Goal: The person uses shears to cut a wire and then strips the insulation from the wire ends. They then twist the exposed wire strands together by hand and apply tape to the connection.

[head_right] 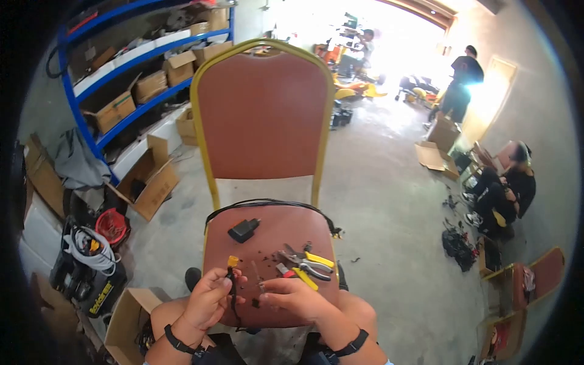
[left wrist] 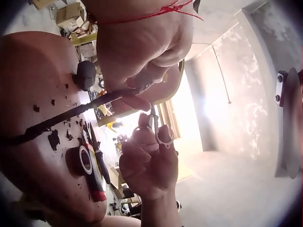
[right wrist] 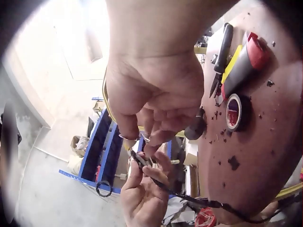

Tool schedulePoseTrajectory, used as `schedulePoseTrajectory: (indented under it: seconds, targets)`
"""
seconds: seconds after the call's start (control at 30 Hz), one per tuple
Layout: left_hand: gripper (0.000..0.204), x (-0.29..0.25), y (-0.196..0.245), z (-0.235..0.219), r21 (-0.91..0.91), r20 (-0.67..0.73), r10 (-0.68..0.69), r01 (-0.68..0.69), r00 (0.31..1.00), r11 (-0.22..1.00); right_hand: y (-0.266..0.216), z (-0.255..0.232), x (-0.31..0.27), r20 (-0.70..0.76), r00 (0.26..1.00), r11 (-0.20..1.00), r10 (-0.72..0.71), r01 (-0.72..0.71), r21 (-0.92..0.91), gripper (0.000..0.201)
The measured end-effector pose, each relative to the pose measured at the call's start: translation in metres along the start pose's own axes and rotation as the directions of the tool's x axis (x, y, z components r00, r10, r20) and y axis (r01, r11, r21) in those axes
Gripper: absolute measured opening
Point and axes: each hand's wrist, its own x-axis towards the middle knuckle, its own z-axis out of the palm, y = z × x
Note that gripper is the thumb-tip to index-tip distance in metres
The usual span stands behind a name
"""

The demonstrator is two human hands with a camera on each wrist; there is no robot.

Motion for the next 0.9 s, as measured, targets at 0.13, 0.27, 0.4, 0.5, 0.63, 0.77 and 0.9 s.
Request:
schedulePoseTrajectory:
  seconds: [0.13,0.27,0.4,0.5,0.63,0.77,0.9]
  targets:
    - [0.021,0.002,0.004,-0.002,-0.002,-0.031,-0.035,0.035,0.999,0.999,0.008,-0.001,0.0,0.131,0.986,0.99,-0.1,0.086,0.111,0.036]
    - [0.026,0.006,0.001,-0.006,-0.071,-0.011,-0.032,0.031,0.999,0.997,0.007,0.008,0.003,0.256,0.964,0.985,-0.079,0.035,0.172,0.041]
    - [0.027,0.01,-0.007,-0.011,-0.108,-0.015,-0.038,0.036,0.999,0.993,0.013,0.017,0.006,0.37,0.923,0.95,-0.106,-0.016,0.312,0.039]
    - [0.027,0.005,-0.002,0.0,-0.131,0.021,-0.042,0.044,0.999,0.99,0.012,0.016,0.008,0.401,0.909,0.941,-0.115,-0.031,0.338,0.036]
    - [0.027,0.006,-0.008,0.0,-0.115,0.025,-0.03,0.032,0.999,0.993,0.015,0.014,0.009,0.357,0.929,0.937,-0.097,-0.036,0.348,0.033]
    - [0.025,0.006,-0.006,0.0,-0.109,0.069,-0.017,0.025,0.997,0.994,0.013,0.012,0.01,0.367,0.921,0.968,-0.127,0.034,0.25,0.035]
    - [0.023,0.007,-0.006,-0.003,-0.063,0.064,-0.048,0.052,0.997,0.997,0.007,0.014,0.007,0.343,0.933,0.964,-0.112,0.018,0.267,0.034]
